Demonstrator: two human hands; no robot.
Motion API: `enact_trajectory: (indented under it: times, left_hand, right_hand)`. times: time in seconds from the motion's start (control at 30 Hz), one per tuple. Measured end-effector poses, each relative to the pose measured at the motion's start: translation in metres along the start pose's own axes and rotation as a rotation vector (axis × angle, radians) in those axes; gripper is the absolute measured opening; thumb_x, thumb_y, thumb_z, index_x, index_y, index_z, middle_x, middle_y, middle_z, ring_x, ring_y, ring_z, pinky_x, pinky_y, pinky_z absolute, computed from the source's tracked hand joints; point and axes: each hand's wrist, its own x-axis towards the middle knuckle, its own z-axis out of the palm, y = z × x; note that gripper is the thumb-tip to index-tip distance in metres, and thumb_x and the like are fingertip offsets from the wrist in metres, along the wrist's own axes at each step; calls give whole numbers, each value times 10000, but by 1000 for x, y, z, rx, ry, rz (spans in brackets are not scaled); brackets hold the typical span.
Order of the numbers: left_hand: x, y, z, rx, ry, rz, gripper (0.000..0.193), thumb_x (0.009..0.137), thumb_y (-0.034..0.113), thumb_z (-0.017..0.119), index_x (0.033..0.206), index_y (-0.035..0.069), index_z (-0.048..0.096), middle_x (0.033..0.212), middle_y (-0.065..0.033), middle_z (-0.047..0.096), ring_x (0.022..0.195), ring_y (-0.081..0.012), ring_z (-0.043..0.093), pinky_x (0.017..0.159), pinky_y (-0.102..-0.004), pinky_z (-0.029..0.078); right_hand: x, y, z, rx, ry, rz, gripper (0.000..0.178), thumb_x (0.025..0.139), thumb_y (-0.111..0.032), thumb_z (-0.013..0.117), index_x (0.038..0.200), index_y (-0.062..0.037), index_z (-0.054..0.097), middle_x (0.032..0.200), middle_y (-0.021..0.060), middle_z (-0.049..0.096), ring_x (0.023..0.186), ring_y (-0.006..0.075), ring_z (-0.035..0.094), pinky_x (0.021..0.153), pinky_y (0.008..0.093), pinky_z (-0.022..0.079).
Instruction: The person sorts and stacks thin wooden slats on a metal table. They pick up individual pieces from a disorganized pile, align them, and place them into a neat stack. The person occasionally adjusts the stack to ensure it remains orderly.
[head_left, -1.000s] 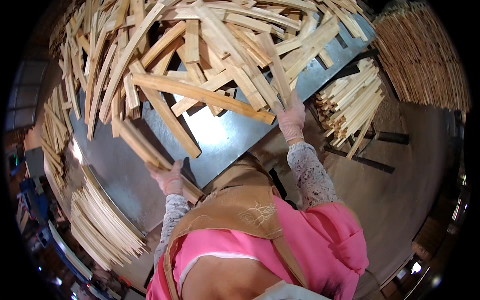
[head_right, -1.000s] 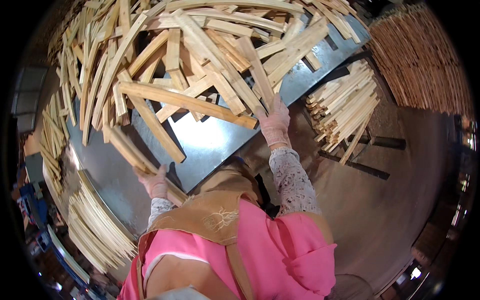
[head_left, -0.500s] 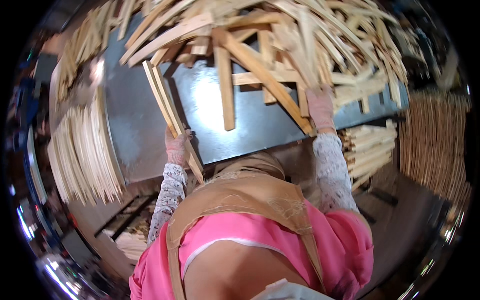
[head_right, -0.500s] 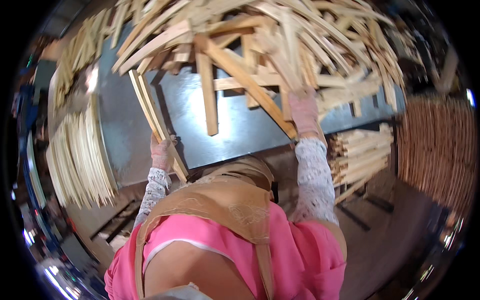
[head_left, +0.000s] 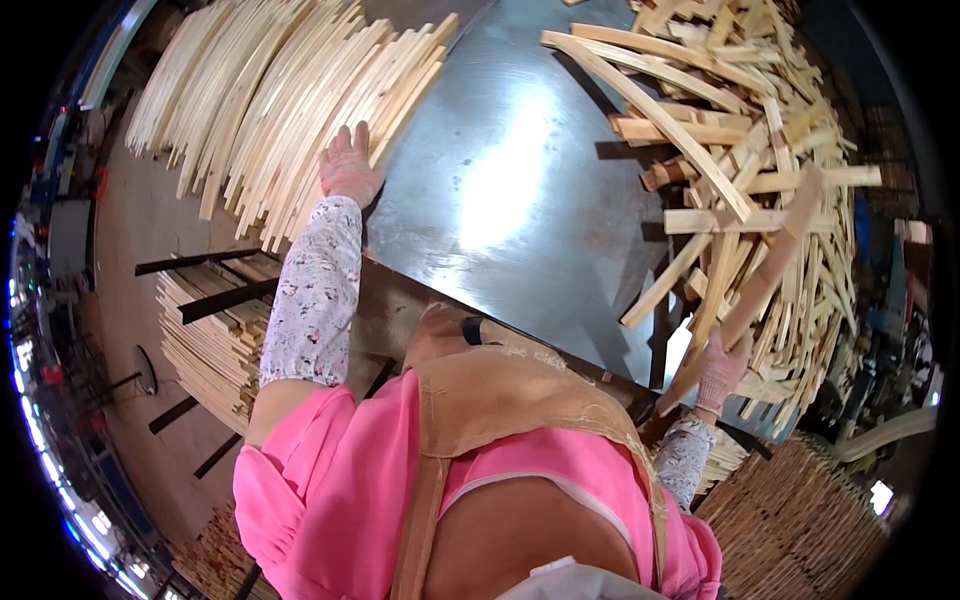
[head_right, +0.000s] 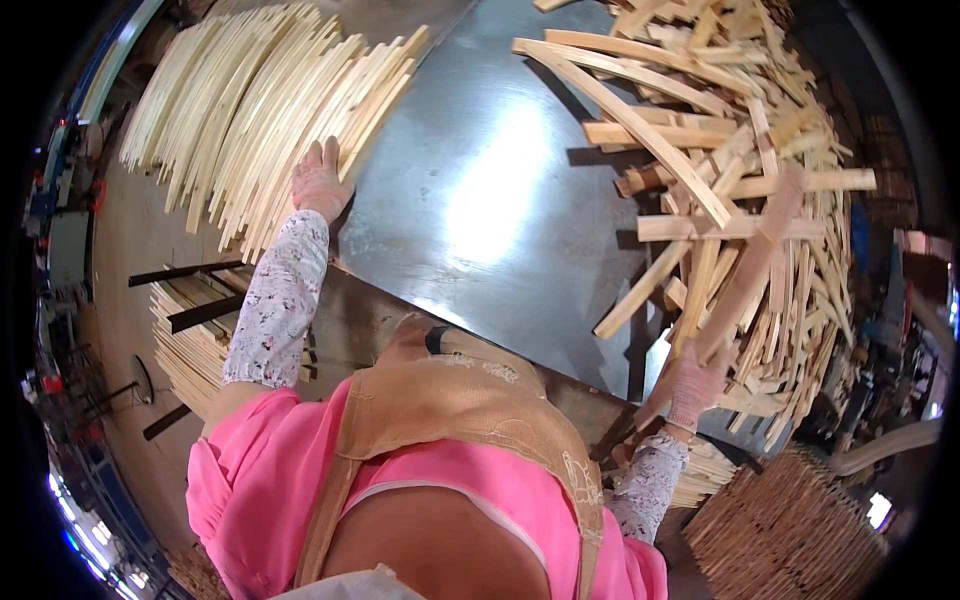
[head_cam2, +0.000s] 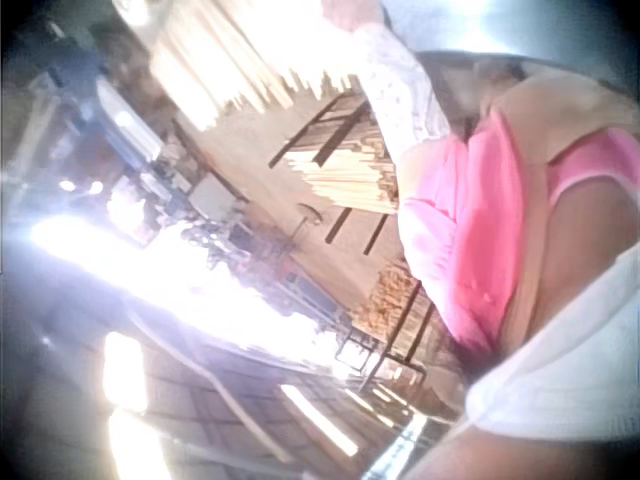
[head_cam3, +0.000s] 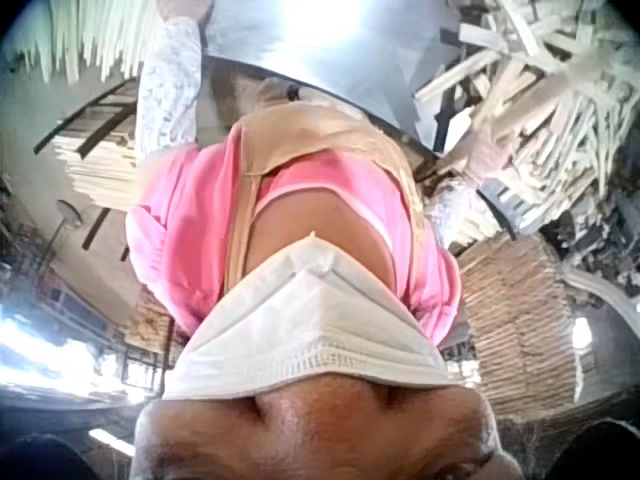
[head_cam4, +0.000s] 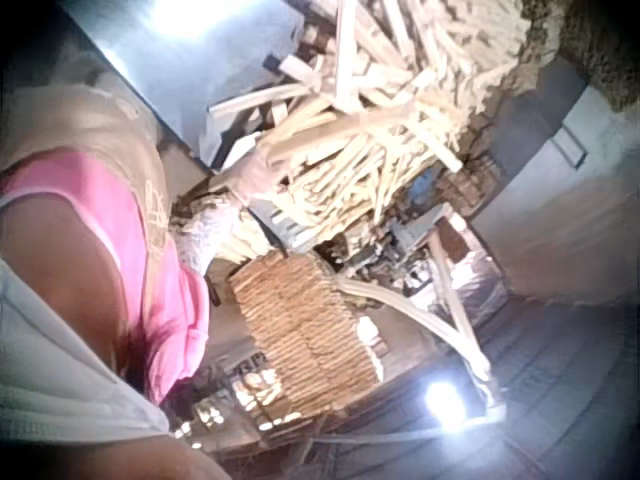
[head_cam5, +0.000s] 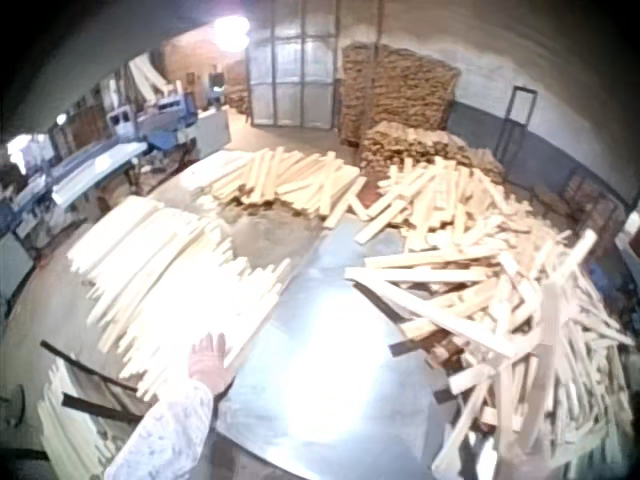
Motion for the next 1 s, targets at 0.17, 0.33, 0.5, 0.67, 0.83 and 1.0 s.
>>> enact_trajectory:
  times: [0.17,0.33,0.5,0.67,0.83,1.0]
  left_hand:
    - [1,-3,-28,-27,-146,73,878,916,504,702,1663,162,391,1652,-197,376,1548,-406,343,1269,-535,259]
    - [13,-13,-17,-252,-102,71,847,935,590,661,1624,135,471,1701,-228,349,1589,-401,293,1296,-526,221]
    - [7,-29,12,-345,-12,95,771,995,588,593,1587,100,525,1713,-252,358,1594,-421,301,1316,-514,193]
    - [2,-25,12,-303,-16,74,753,1004,541,623,1580,66,520,1669,-260,416,1552,-435,362,1303,-499,243]
    - [-8,74,-9,-680,46,146,655,1022,435,661,1527,29,564,1549,-240,559,1452,-412,505,1235,-470,383]
    - [-44,257,-11,-1310,-265,233,579,1086,424,606,1465,-14,613,1342,-145,709,1274,-276,654,1113,-396,496]
  right_hand:
    - [-21,-199,135,-289,-473,-253,688,873,-411,789,1436,-46,642,1210,194,762,1135,305,735,1021,422,535]
    - [-49,-269,355,-99,-651,-306,498,936,-346,678,1301,-8,641,1151,280,710,1099,460,694,967,514,555]
    - [-138,-330,441,-8,-889,-461,735,947,-470,665,1482,15,527,1349,328,628,1268,469,622,1128,505,482]
    - [4,-281,356,-113,-406,-1115,427,865,-277,697,1212,-29,688,1115,191,699,1047,390,658,922,517,525]
    - [176,-168,173,-682,347,-1038,416,847,-233,706,1221,-68,632,1037,139,705,961,360,686,869,503,552]
    - [161,-97,152,-614,-253,-552,459,921,-386,696,1265,-82,692,1163,224,731,1084,451,691,968,537,550]
